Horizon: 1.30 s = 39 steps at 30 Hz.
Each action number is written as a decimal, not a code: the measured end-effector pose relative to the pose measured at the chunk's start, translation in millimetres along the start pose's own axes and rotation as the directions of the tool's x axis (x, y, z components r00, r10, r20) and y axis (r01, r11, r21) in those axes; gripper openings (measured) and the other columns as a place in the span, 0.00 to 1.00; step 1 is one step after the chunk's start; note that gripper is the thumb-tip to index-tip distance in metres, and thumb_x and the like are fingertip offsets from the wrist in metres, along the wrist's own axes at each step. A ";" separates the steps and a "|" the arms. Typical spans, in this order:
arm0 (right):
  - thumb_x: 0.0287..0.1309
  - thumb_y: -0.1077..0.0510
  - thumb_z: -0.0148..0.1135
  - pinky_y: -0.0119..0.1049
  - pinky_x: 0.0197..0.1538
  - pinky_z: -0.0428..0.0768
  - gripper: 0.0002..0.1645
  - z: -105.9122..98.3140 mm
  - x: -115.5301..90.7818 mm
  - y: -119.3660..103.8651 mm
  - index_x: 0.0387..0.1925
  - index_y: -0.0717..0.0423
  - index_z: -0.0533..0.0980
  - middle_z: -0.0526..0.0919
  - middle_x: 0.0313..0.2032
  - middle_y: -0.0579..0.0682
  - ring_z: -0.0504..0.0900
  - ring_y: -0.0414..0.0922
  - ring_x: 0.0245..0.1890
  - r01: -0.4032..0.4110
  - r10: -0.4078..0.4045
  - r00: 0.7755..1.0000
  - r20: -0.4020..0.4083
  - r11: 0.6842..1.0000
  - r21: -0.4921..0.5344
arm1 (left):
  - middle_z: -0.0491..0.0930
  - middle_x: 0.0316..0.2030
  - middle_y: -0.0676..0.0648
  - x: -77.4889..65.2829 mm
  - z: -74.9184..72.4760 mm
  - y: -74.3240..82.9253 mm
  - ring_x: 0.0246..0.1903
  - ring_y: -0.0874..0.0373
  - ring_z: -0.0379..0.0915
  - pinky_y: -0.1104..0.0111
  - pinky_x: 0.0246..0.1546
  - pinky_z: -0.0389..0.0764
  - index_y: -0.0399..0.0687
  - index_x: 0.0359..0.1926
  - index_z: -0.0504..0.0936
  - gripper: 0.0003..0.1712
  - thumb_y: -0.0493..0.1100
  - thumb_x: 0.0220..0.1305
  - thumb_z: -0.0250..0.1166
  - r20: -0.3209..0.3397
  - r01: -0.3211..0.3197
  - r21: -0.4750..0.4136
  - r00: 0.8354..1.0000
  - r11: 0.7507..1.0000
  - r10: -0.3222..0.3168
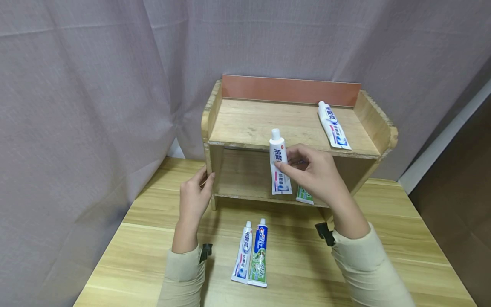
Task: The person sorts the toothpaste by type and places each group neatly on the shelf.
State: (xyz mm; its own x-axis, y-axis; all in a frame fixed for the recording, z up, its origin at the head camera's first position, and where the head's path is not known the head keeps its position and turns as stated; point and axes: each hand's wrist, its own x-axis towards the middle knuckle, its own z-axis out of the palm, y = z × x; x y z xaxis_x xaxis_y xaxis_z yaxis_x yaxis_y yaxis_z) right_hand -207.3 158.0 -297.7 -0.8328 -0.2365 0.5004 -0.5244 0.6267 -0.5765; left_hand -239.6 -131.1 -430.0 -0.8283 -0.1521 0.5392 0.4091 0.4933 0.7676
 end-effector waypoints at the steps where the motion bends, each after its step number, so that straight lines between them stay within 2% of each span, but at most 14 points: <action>1: 0.60 0.50 0.73 0.31 0.33 0.88 0.14 -0.3 0.5 -0.4 0.40 0.55 0.83 0.88 0.35 0.47 0.84 0.40 0.31 0.002 -0.002 1.000 0.001 1.000 0.003 | 0.86 0.46 0.36 0.0 0.0 -0.1 0.46 0.46 0.85 0.71 0.44 0.87 0.36 0.57 0.82 0.18 0.39 0.70 0.65 0.000 0.000 0.000 1.000 1.000 0.000; 7: 0.60 0.51 0.72 0.28 0.34 0.87 0.13 -2.3 2.2 -2.8 0.39 0.56 0.83 0.88 0.35 0.49 0.85 0.42 0.32 0.000 0.000 1.000 0.009 1.000 0.011 | 0.86 0.46 0.36 -0.1 0.1 -0.1 0.46 0.46 0.85 0.71 0.44 0.87 0.36 0.58 0.82 0.18 0.40 0.70 0.65 0.000 0.006 -0.001 1.000 1.000 -0.006; 14: 0.60 0.50 0.72 0.33 0.36 0.88 0.14 -5.2 4.8 -6.0 0.40 0.56 0.83 0.88 0.36 0.49 0.85 0.42 0.33 -0.012 0.011 1.000 0.011 1.000 0.018 | 0.86 0.46 0.36 0.1 0.2 0.4 0.46 0.46 0.85 0.70 0.45 0.87 0.37 0.57 0.82 0.18 0.40 0.70 0.65 -0.003 0.000 -0.004 1.000 1.000 0.000; 24: 0.60 0.49 0.73 0.27 0.33 0.86 0.14 -11.6 10.1 -6.8 0.39 0.55 0.83 0.88 0.35 0.48 0.84 0.42 0.31 -0.016 0.016 1.000 -0.016 1.000 0.012 | 0.86 0.46 0.36 -0.1 0.3 0.8 0.46 0.46 0.85 0.70 0.45 0.87 0.37 0.58 0.82 0.18 0.39 0.70 0.65 0.000 0.008 -0.008 1.000 1.000 -0.008; 32: 0.59 0.44 0.72 0.27 0.33 0.86 0.17 -16.3 15.2 -7.3 0.40 0.53 0.83 0.88 0.34 0.45 0.84 0.40 0.31 -0.051 0.050 0.998 -0.029 0.999 -0.015 | 0.86 0.47 0.37 -0.5 -0.1 0.7 0.46 0.46 0.85 0.69 0.45 0.87 0.36 0.58 0.82 0.18 0.40 0.70 0.65 0.010 0.012 -0.002 1.000 1.000 -0.012; 39: 0.59 0.45 0.73 0.26 0.32 0.86 0.16 -19.8 22.5 -10.1 0.38 0.54 0.84 0.88 0.33 0.45 0.85 0.40 0.30 -0.030 0.030 0.999 -0.022 0.999 -0.027 | 0.85 0.47 0.36 0.1 0.3 0.0 0.47 0.46 0.85 0.70 0.45 0.87 0.36 0.58 0.82 0.18 0.40 0.70 0.66 0.008 0.010 -0.014 1.000 1.000 -0.010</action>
State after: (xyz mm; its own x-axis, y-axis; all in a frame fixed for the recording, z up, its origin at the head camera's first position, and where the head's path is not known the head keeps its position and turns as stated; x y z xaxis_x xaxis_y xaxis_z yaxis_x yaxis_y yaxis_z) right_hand -217.3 161.0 -267.8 -0.8440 -0.2016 0.4971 -0.4940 0.6531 -0.5739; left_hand -239.8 -130.8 -430.1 -0.8353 -0.1506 0.5289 0.4062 0.4793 0.7780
